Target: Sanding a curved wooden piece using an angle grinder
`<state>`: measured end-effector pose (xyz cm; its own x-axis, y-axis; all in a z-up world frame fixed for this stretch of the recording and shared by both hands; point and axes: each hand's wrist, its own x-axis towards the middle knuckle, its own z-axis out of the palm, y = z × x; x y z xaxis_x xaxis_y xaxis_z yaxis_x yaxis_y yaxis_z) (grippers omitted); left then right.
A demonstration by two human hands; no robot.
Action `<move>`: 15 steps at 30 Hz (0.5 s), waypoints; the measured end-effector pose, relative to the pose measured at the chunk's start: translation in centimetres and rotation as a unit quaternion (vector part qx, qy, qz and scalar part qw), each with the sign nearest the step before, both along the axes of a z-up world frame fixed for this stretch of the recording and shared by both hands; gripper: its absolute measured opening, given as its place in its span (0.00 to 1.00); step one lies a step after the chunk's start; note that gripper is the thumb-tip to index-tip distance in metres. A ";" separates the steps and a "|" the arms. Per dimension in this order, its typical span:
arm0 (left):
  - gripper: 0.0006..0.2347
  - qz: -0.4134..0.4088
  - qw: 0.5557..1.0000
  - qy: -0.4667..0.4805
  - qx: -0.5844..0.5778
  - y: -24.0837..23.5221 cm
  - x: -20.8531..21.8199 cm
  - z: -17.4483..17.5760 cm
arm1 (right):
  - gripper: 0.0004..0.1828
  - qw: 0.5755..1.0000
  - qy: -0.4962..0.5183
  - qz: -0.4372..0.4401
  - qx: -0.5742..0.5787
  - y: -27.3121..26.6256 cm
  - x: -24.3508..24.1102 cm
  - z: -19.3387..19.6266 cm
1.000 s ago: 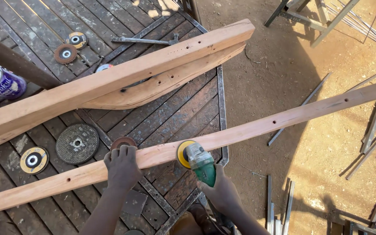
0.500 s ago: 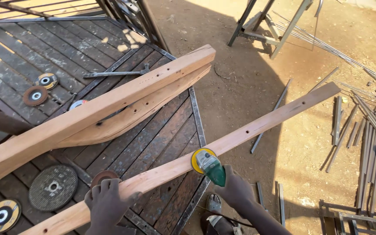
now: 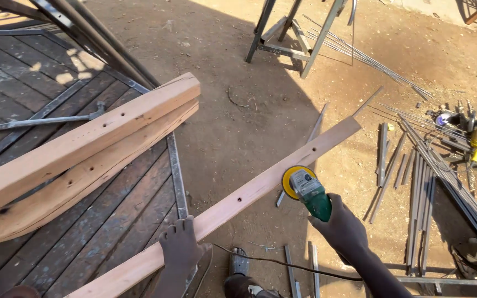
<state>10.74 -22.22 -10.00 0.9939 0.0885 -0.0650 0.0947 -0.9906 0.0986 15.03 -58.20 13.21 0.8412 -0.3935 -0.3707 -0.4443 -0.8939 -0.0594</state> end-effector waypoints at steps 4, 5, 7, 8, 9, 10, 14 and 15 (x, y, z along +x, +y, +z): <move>0.46 -0.031 0.999 0.030 -0.029 -6.2 5.1 0.9 | 0.42 0.999 -0.006 -0.044 0.026 -4.4 3.0 0.5; 0.43 -0.026 0.999 0.031 -0.026 -7.2 5.7 1.3 | 0.41 0.998 -0.012 -0.048 0.036 -4.7 3.3 0.2; 0.40 -0.027 0.999 0.026 -0.022 -8.3 7.7 1.6 | 0.39 0.997 -0.024 -0.060 0.048 -4.7 4.1 -0.6; 0.37 -0.012 0.999 0.041 -0.023 -8.4 7.8 1.3 | 0.41 0.998 -0.017 -0.042 0.054 -4.4 4.1 -1.2; 0.34 0.003 0.998 0.056 -0.024 -8.3 7.7 1.0 | 0.43 0.998 -0.009 -0.024 0.060 -3.9 3.9 -1.7; 0.34 0.006 0.998 0.059 -0.021 -8.0 7.6 1.5 | 0.43 0.998 -0.006 -0.021 0.064 -2.6 3.5 -1.5; 0.32 0.008 0.983 0.113 -0.143 -6.8 7.4 2.5 | 0.40 0.993 0.035 0.071 0.092 1.4 2.6 0.3; 0.31 0.006 0.981 0.115 -0.155 -6.4 7.0 2.4 | 0.39 0.988 0.048 0.114 0.095 2.2 2.3 0.8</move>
